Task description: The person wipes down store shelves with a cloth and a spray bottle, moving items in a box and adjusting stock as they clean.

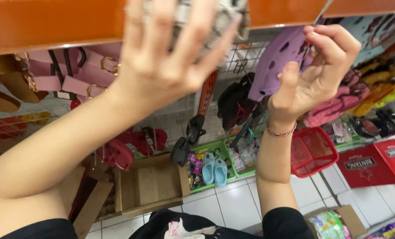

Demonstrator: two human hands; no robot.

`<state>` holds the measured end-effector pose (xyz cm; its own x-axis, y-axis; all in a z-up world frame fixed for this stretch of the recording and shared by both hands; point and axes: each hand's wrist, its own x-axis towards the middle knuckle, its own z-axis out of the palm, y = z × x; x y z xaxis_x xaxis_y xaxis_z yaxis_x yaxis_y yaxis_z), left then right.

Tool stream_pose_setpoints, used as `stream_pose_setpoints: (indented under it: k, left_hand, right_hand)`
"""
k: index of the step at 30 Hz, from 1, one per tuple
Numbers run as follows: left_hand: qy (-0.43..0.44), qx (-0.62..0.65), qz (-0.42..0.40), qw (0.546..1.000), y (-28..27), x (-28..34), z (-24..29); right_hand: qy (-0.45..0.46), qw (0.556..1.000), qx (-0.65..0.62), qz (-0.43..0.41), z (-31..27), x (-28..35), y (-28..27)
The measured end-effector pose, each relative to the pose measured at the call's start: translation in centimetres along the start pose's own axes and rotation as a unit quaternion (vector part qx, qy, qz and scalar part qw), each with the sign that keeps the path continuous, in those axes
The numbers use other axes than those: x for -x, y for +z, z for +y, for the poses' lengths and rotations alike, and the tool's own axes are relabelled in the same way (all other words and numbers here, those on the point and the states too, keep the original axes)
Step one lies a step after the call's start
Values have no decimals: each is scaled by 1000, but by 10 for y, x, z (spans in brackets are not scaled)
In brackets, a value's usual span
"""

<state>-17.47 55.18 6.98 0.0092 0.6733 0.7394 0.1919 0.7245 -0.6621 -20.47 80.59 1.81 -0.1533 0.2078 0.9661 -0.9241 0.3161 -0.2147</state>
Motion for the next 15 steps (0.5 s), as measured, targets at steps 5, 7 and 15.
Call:
stream_pose_setpoints:
  k: [5, 7, 15]
  left_hand:
    - [15, 22, 21, 999, 25, -26, 22]
    - [19, 27, 16, 999, 38, -37, 34]
    - [-10, 181, 64, 981, 91, -87, 88]
  right_hand:
    - [-15, 999, 4, 49, 22, -4, 1]
    - [-22, 997, 5, 70, 27, -6, 1]
    - [-9, 992, 100, 82, 27, -8, 13]
